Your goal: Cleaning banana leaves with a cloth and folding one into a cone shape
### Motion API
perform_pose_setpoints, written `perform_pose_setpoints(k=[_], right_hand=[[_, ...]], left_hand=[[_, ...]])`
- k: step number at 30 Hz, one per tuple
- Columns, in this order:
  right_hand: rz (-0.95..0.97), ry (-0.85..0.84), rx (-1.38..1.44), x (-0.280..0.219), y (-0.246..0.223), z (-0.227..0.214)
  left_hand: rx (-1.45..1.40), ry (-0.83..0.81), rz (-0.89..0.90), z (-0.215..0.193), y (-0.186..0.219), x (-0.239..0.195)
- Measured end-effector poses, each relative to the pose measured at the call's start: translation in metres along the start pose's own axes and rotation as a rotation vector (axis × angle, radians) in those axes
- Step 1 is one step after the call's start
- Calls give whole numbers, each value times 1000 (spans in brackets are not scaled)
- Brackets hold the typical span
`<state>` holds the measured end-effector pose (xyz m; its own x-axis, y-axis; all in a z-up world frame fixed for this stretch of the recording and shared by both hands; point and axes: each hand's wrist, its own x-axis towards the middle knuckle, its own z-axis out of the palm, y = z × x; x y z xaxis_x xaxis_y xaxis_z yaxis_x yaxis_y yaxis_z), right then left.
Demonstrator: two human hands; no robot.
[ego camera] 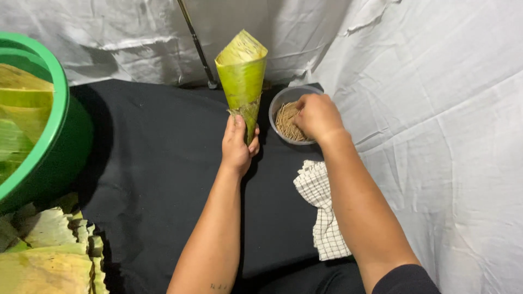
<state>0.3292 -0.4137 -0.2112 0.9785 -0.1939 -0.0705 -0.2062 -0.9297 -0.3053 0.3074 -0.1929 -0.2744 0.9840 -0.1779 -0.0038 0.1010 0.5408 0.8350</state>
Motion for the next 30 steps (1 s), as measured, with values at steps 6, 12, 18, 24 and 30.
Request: perform_pose_setpoints(k=[6, 12, 18, 24, 30], right_hand=[[38, -23, 26, -25, -28, -29], [34, -66, -51, -14, -27, -22], [-43, -121, -114, -22, -44, -30], [-201, -39, 141, -42, -42, -46], [-262, -37, 470, -78, -48, -67]], left_hand=[[-13, -27, -1, 3, 3, -5], [-19, -26, 0, 3, 1, -4], [8, -36, 9, 4, 2, -5], [28, -58, 25, 4, -4, -2], [35, -95, 46, 10, 5, -8]])
